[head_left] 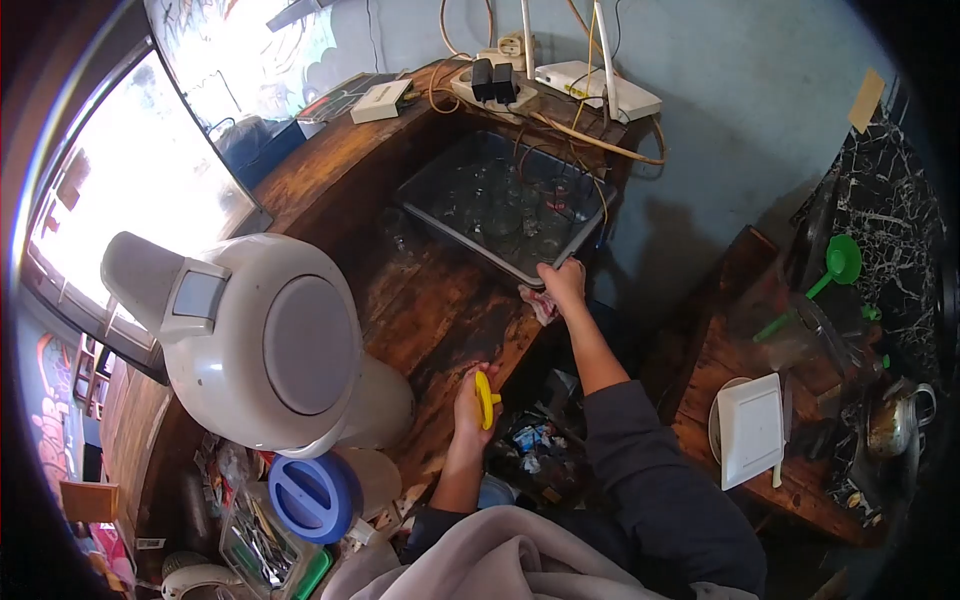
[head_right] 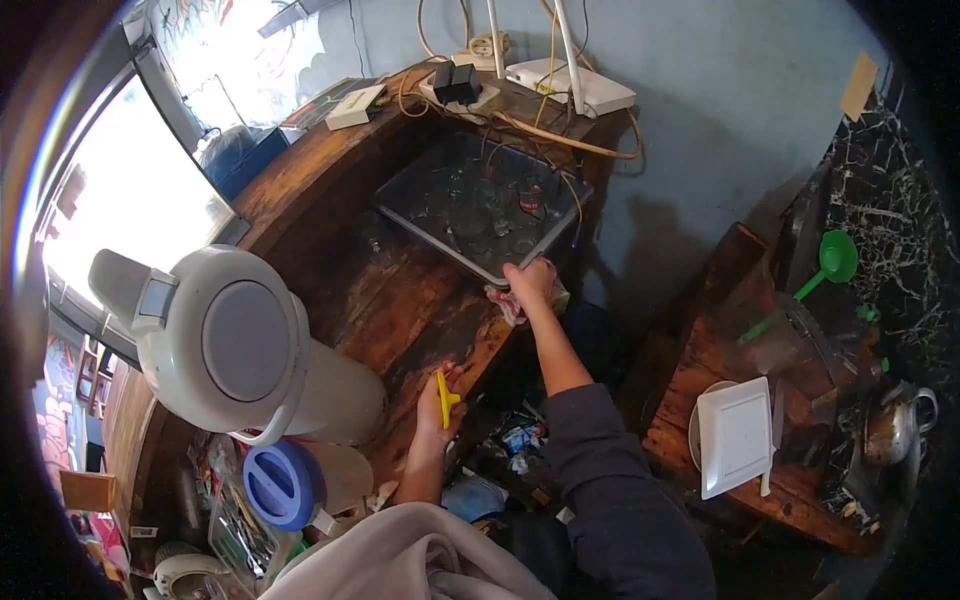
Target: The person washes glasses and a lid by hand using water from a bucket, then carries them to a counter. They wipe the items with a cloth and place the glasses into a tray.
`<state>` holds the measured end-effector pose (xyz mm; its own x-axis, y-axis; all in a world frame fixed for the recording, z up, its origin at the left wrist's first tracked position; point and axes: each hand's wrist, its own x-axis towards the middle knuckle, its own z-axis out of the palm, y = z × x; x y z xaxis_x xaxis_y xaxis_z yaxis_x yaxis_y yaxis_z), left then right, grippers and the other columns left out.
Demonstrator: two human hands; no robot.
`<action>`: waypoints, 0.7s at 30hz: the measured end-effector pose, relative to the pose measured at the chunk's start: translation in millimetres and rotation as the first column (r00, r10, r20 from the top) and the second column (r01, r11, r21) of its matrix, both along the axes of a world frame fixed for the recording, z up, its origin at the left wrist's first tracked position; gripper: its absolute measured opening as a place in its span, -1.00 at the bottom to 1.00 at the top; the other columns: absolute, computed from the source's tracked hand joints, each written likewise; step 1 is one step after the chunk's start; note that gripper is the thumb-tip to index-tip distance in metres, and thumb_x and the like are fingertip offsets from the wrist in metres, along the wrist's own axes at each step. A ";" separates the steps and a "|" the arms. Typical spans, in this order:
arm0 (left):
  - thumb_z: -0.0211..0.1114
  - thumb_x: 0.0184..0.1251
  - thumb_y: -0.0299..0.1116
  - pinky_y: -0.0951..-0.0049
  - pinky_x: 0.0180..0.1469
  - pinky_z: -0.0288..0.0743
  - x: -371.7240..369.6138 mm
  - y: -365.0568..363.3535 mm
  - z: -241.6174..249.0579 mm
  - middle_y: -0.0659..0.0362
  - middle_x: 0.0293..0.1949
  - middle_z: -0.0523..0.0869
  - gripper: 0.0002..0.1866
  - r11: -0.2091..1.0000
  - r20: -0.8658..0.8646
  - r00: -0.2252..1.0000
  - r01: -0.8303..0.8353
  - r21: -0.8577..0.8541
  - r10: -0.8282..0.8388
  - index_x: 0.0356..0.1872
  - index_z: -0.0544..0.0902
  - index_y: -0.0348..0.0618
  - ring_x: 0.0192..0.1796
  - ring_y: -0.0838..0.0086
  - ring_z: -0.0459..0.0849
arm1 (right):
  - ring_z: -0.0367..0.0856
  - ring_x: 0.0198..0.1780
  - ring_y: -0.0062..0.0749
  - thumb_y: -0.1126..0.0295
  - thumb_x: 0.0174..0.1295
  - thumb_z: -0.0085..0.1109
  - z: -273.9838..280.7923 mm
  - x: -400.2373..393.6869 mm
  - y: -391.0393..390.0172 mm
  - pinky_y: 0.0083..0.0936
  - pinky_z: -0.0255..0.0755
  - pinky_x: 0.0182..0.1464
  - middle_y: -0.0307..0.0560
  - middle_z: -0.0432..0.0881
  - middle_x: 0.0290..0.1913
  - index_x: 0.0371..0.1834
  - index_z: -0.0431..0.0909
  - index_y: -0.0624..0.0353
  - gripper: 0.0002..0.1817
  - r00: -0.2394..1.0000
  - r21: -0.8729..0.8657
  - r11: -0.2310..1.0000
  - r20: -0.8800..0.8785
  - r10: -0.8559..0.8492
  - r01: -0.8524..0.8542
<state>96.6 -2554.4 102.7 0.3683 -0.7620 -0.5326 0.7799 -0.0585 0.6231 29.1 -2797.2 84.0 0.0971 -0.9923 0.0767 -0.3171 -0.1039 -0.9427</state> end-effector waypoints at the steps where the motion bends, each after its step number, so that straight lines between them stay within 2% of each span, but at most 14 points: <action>1: -0.05 0.24 -0.10 0.68 -0.73 0.13 -0.2 -0.8 -1.8 0.31 -0.23 0.54 -0.77 1.000 -0.073 0.997 -0.021 0.008 0.021 -0.25 0.45 0.05 -0.72 0.62 0.30 | 0.48 -0.16 0.06 0.25 -0.25 0.19 -1.6 0.6 -0.4 -0.29 0.32 -0.08 0.25 0.54 -0.29 -0.40 0.53 0.37 -0.61 1.000 -0.040 0.999 -0.021 -0.014 0.014; 3: -0.04 0.24 -0.09 0.67 -0.73 0.12 -1.7 -1.9 -4.8 0.30 -0.23 0.54 -0.76 0.999 -0.153 0.988 -0.032 0.014 0.034 -0.25 0.46 0.04 -0.74 0.62 0.28 | 0.49 -0.17 0.06 0.25 -0.24 0.19 0.3 -0.6 -0.8 -0.31 0.32 -0.08 0.23 0.55 -0.29 -0.40 0.53 0.36 -0.62 0.998 -0.084 0.996 -0.049 -0.038 0.034; 6: -0.10 0.26 -0.05 0.66 -0.70 0.18 -3.0 -1.5 -9.1 0.30 -0.28 0.56 -0.71 0.996 -0.200 0.980 0.006 -0.087 -0.023 -0.25 0.45 0.01 -0.61 0.61 0.40 | 0.50 -0.20 0.06 0.24 -0.23 0.18 9.0 1.3 0.0 -0.32 0.34 -0.10 0.21 0.56 -0.31 -0.40 0.54 0.35 -0.62 0.998 -0.047 0.998 -0.045 -0.054 0.052; 8: -0.03 0.22 -0.03 0.65 -0.72 0.07 -8.2 -0.2 -6.2 0.29 -0.26 0.55 -0.70 0.989 -0.324 0.946 -0.049 -0.143 0.000 -0.24 0.47 0.01 -0.76 0.64 0.22 | 0.50 -0.18 0.05 0.24 -0.22 0.18 13.6 4.1 -1.6 -0.31 0.34 -0.09 0.21 0.56 -0.29 -0.40 0.54 0.35 -0.62 0.994 -0.038 0.997 -0.087 0.068 -0.071; 9: -0.02 0.22 -0.01 0.66 -0.71 0.07 -12.0 1.8 -4.7 0.29 -0.30 0.55 -0.69 0.990 -0.305 0.952 -0.053 -0.127 0.012 -0.27 0.47 -0.02 -0.75 0.64 0.20 | 0.58 -0.30 -0.13 0.26 -0.21 0.14 12.8 8.6 -1.4 -0.38 0.38 -0.22 0.13 0.59 -0.43 -0.45 0.55 0.38 -0.65 0.994 -0.081 0.996 -0.108 0.018 -0.027; 10: -0.02 0.22 -0.01 0.66 -0.71 0.07 -14.1 4.8 -9.1 0.29 -0.30 0.55 -0.69 0.991 -0.304 0.952 -0.058 -0.119 0.019 -0.27 0.47 -0.02 -0.75 0.64 0.20 | 0.58 -0.30 -0.13 0.26 -0.21 0.14 13.2 9.9 -3.6 -0.38 0.38 -0.22 0.13 0.59 -0.43 -0.45 0.55 0.38 -0.65 0.994 -0.073 0.997 -0.107 0.024 -0.032; 12: -0.03 0.21 0.03 0.67 -0.71 0.13 -17.0 17.7 -18.3 0.27 -0.44 0.53 -0.63 0.985 -0.301 0.950 0.033 -0.168 -0.084 -0.26 0.47 -0.06 -0.68 0.62 0.34 | 0.58 -0.34 -0.12 0.23 -0.23 0.15 14.2 12.6 -6.5 -0.38 0.39 -0.26 0.17 0.58 -0.46 -0.48 0.54 0.42 -0.62 0.993 -0.054 0.996 -0.098 0.060 -0.066; 13: 0.00 0.20 0.03 0.65 -0.71 0.14 -20.3 25.2 -20.8 0.28 -0.50 0.49 -0.61 0.990 -0.285 0.956 0.033 -0.140 -0.072 -0.26 0.47 -0.10 -0.66 0.61 0.35 | 0.58 -0.35 -0.12 0.22 -0.23 0.15 13.1 13.4 -10.6 -0.38 0.39 -0.28 0.17 0.58 -0.47 -0.49 0.54 0.42 -0.61 0.987 -0.046 0.996 -0.150 0.065 -0.072; 14: 0.00 0.20 0.03 0.65 -0.71 0.14 -24.2 33.3 -21.0 0.28 -0.50 0.49 -0.61 0.992 -0.284 0.957 0.023 -0.126 -0.058 -0.26 0.47 -0.10 -0.66 0.61 0.35 | 0.58 -0.36 -0.13 0.21 -0.24 0.15 14.0 13.1 -15.9 -0.39 0.39 -0.30 0.17 0.58 -0.48 -0.50 0.54 0.42 -0.60 0.977 -0.042 0.996 -0.201 0.070 -0.080; 15: 0.02 0.19 0.02 0.65 -0.71 0.16 -28.1 40.6 -18.9 0.29 -0.51 0.49 -0.62 0.998 -0.256 0.966 0.023 -0.060 -0.037 -0.26 0.47 -0.11 -0.65 0.61 0.36 | 0.58 -0.37 -0.14 0.21 -0.25 0.15 16.3 12.0 -20.2 -0.39 0.39 -0.31 0.17 0.58 -0.48 -0.51 0.54 0.42 -0.60 0.987 -0.007 0.994 -0.122 0.109 -0.111; 16: 0.03 0.19 0.00 0.64 -0.70 0.17 -29.6 47.0 -18.6 0.30 -0.52 0.49 -0.63 1.000 -0.226 0.974 0.023 0.003 -0.022 -0.26 0.47 -0.12 -0.64 0.61 0.37 | 0.58 -0.35 -0.14 0.20 -0.26 0.14 21.6 12.4 -26.7 -0.40 0.39 -0.29 0.18 0.57 -0.48 -0.51 0.54 0.41 -0.60 0.979 -0.002 0.990 -0.148 0.139 -0.140; 18: 0.08 0.17 -0.04 0.63 -0.70 0.19 -29.2 57.3 -23.6 0.29 -0.49 0.52 -0.67 0.999 -0.237 0.970 0.043 -0.031 -0.050 -0.27 0.47 -0.09 -0.61 0.60 0.39 | 0.58 -0.33 -0.18 0.14 -0.21 0.14 43.7 4.0 -29.4 -0.39 0.38 -0.27 0.17 0.58 -0.45 -0.50 0.54 0.41 -0.57 0.925 0.090 0.970 -0.294 0.242 -0.225; 20: 0.12 0.15 -0.08 0.62 -0.65 0.26 -35.2 64.7 -27.1 0.27 -0.44 0.55 -0.70 1.000 -0.198 0.980 -0.014 0.002 0.014 -0.27 0.48 -0.08 -0.55 0.59 0.46 | 0.57 -0.33 -0.19 0.10 -0.16 0.14 16.0 8.6 -46.2 -0.39 0.37 -0.24 0.15 0.58 -0.44 -0.49 0.55 0.39 -0.55 0.943 0.041 0.971 -0.234 0.237 -0.234; 21: 0.13 0.16 -0.16 0.52 -0.50 0.42 -35.3 65.5 -26.0 0.28 -0.40 0.58 -0.78 1.000 -0.215 0.977 0.005 0.024 0.001 -0.27 0.48 -0.03 -0.45 0.53 0.55 | 0.57 -0.32 -0.21 0.06 -0.12 0.13 15.3 6.1 -42.8 -0.39 0.37 -0.22 0.13 0.58 -0.42 -0.47 0.55 0.38 -0.53 0.956 -0.017 0.970 -0.176 0.237 -0.244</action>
<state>61.3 -2488.9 76.7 0.2416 -0.7487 -0.6174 0.8954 -0.0733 0.4392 35.2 -2840.0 99.3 0.3474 -0.9347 0.0755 -0.4343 -0.2317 -0.8704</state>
